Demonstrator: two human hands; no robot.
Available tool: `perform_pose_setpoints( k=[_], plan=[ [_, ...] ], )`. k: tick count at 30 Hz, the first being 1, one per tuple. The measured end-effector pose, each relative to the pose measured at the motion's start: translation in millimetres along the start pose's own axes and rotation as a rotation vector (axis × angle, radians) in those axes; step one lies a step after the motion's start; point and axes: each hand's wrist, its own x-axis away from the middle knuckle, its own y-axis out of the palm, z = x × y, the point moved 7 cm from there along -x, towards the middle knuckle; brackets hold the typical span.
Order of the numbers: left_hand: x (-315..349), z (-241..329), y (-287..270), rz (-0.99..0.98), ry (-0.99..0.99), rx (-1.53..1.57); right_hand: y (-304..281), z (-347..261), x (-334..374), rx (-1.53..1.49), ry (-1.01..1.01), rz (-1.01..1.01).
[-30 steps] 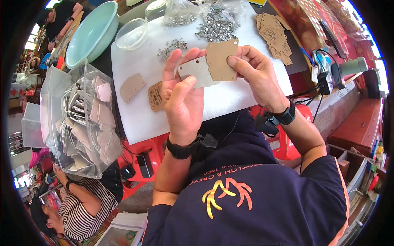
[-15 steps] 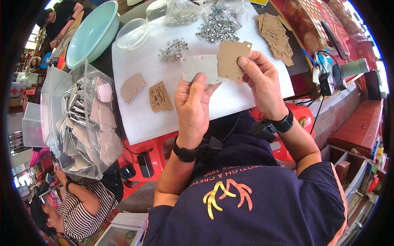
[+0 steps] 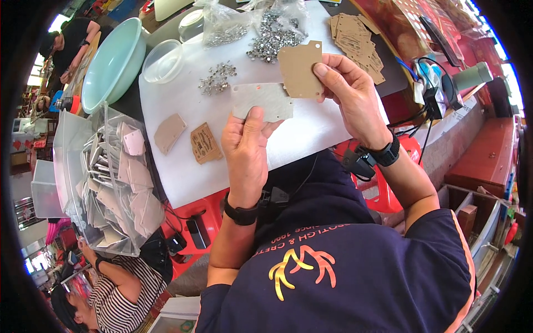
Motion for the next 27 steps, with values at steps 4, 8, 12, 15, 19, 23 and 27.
perform_pose_setpoints(
  k=[4,8,12,15,19,23,27],
  plan=[
    [-2.9,1.8,2.4,0.027,-0.001,0.007,-1.9,-2.6,-2.1,0.030,-0.009,-0.015],
    [-4.5,4.4,2.8,0.046,0.027,-0.015,-6.2,-3.8,-4.6,0.040,-0.032,0.016],
    [-5.0,3.8,1.3,0.068,0.014,-0.019,-5.6,-3.7,-6.3,0.033,-0.050,0.035],
    [-6.8,2.6,1.6,0.074,0.006,-0.031,-5.9,-2.6,-7.1,0.030,-0.074,0.013],
    [-8.2,1.8,-0.7,0.065,0.006,-0.019,-5.6,-1.6,-8.4,0.073,-0.079,-0.030],
    [-9.4,4.0,-2.8,0.056,0.038,-0.022,-2.3,1.0,-7.6,0.100,-0.043,-0.088],
    [-9.5,5.6,-4.9,0.034,0.058,-0.020,1.5,-6.0,-4.6,0.061,-0.149,-0.049]
  ],
)
